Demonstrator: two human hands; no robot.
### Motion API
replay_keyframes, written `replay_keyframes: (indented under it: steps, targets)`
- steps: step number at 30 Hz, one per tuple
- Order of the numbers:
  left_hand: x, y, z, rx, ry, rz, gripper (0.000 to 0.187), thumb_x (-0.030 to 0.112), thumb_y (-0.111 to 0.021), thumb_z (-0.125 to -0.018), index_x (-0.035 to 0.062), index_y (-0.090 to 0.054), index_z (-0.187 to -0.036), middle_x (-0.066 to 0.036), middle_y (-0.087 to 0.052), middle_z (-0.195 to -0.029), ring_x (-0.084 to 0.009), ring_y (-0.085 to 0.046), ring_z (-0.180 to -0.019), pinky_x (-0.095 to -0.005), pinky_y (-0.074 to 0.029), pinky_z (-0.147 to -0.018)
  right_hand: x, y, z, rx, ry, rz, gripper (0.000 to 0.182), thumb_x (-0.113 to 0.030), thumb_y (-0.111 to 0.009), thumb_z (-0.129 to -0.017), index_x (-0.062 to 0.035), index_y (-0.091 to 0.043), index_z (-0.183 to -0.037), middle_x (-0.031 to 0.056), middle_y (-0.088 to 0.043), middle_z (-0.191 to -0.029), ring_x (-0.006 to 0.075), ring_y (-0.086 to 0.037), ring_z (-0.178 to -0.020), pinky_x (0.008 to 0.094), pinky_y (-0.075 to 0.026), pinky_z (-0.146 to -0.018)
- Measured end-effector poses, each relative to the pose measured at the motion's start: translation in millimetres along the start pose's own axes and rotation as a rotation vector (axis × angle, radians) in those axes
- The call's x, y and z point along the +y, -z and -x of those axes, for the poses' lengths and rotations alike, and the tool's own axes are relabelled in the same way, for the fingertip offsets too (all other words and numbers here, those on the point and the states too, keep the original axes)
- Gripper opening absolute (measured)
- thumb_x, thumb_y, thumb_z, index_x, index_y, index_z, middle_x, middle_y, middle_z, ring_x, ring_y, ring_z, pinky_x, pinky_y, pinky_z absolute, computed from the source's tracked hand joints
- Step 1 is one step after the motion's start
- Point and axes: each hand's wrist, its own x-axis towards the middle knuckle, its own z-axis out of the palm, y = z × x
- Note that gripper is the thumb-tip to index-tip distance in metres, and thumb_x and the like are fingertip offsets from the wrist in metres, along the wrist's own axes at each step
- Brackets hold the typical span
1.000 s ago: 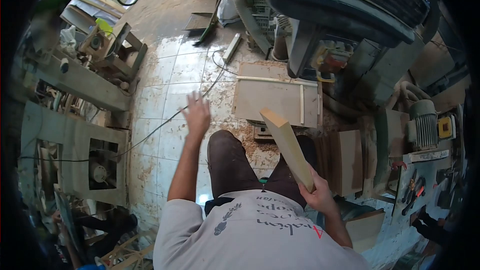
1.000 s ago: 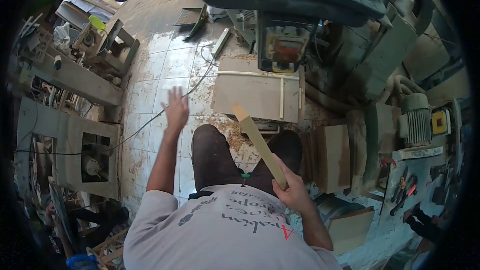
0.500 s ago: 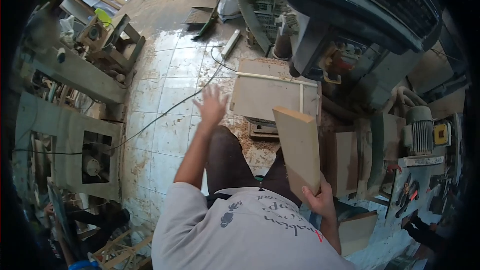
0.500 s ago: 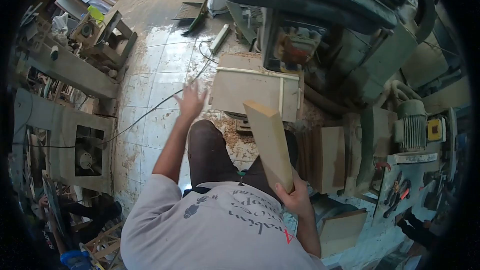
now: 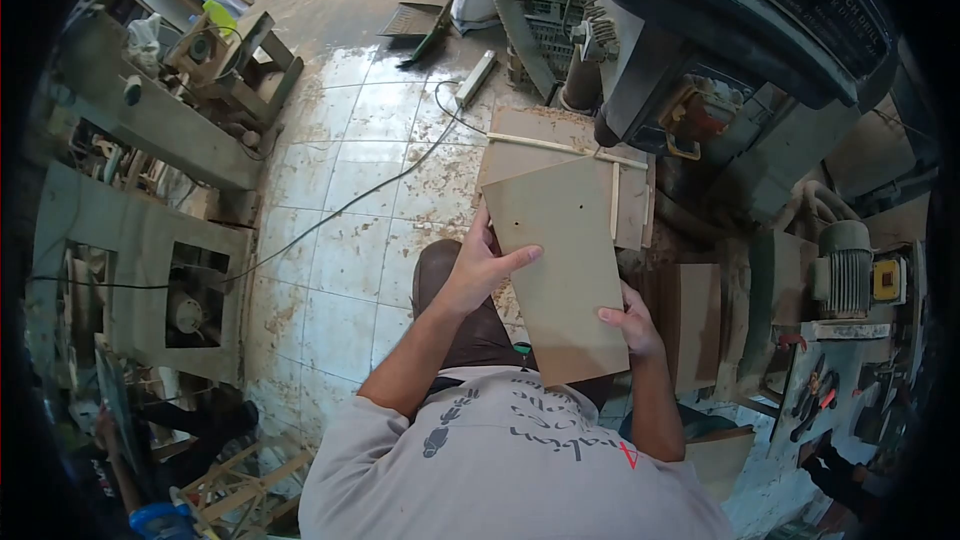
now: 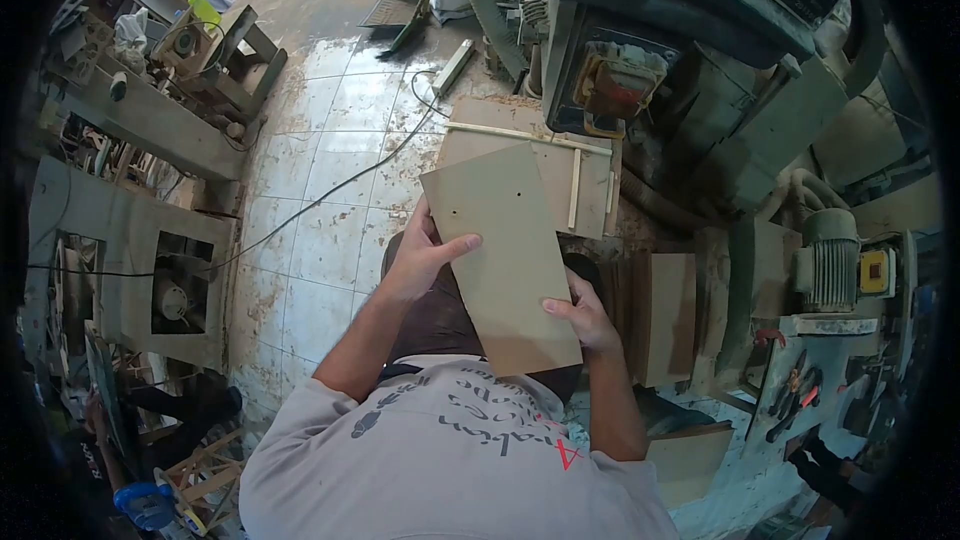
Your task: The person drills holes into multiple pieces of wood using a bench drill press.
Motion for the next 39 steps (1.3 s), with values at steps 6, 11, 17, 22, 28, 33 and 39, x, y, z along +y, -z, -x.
replay_keyframes:
  steps: [6,11,17,22,28,33,39]
  targets:
    - [-6.2,34.6,-25.5,0.248,0.095,0.067,0.038,0.033,-0.053,-0.096,0.0038,-0.052,-0.122,-0.006,-0.064,-0.097,-0.0069,-0.062,-0.075,-0.0212,-0.049,-0.065,15.5,-0.4,-1.6,-0.026,0.012,-0.055,0.061,-0.014,-0.064,-0.078,0.0031,-0.044,-0.133,0.0098,-0.057,-0.120,0.0154,-0.053,-0.109,0.0294,-0.041,-0.094]
    - [0.3,33.4,-27.0,0.268,0.169,0.111,0.041,0.040,-0.049,-0.097,0.0066,-0.054,-0.119,-0.005,-0.065,-0.092,-0.0048,-0.059,-0.066,-0.0204,-0.046,-0.056,18.5,6.8,-3.5,-0.030,-0.041,-0.079,0.061,-0.014,-0.065,-0.077,0.0027,-0.045,-0.133,0.0094,-0.056,-0.120,0.0156,-0.054,-0.108,0.0299,-0.042,-0.094]
    - [-10.6,48.6,-18.2,0.198,0.180,-0.050,0.036,0.033,-0.060,-0.092,0.0063,-0.055,-0.116,-0.004,-0.065,-0.090,-0.0051,-0.059,-0.061,-0.0184,-0.045,-0.050,15.3,10.6,-18.7,-0.063,-0.079,-0.040,0.056,-0.014,-0.065,-0.084,0.0021,-0.045,-0.133,0.0101,-0.057,-0.119,0.0131,-0.057,-0.102,0.0272,-0.044,-0.090]
    - [-14.6,76.7,-16.5,0.463,0.132,0.069,0.034,0.031,-0.060,-0.092,0.0058,-0.053,-0.113,-0.006,-0.063,-0.094,-0.0152,-0.066,-0.070,-0.0269,-0.055,-0.056,-1.3,15.0,-25.1,0.098,-0.002,0.244,0.057,-0.021,-0.067,-0.087,-0.0002,-0.044,-0.135,0.0147,-0.051,-0.131,0.0171,-0.056,-0.111,0.0316,-0.043,-0.096]
    - [-40.1,114.0,-19.6,0.722,0.069,0.132,0.031,0.029,-0.054,-0.095,0.0073,-0.045,-0.116,-0.012,-0.060,-0.105,-0.0249,-0.066,-0.084,-0.0367,-0.058,-0.064,-5.3,-20.8,-33.3,0.228,0.297,1.116,0.074,-0.034,-0.076,-0.075,-0.0099,-0.044,-0.137,0.0228,-0.028,-0.146,0.0362,-0.027,-0.138,0.0457,-0.025,-0.112]
    - [-62.8,119.7,-25.9,0.729,0.062,0.186,0.029,0.027,-0.053,-0.096,0.0090,-0.041,-0.116,-0.013,-0.060,-0.103,-0.0256,-0.066,-0.086,-0.0381,-0.058,-0.066,18.2,-11.2,-62.9,0.312,0.395,1.411,0.070,-0.034,-0.074,-0.076,-0.0106,-0.046,-0.136,0.0222,-0.028,-0.146,0.0373,-0.027,-0.136,0.0516,-0.023,-0.112]
    - [-73.3,122.0,-37.6,0.659,0.082,0.195,0.029,0.023,-0.061,-0.092,0.0073,-0.043,-0.109,-0.012,-0.058,-0.104,-0.0265,-0.062,-0.093,-0.0387,-0.054,-0.081,12.5,17.8,-73.6,0.337,0.391,1.520,0.062,-0.032,-0.070,-0.079,-0.0120,-0.048,-0.134,0.0184,-0.034,-0.143,0.0354,-0.030,-0.134,0.0540,-0.019,-0.112]
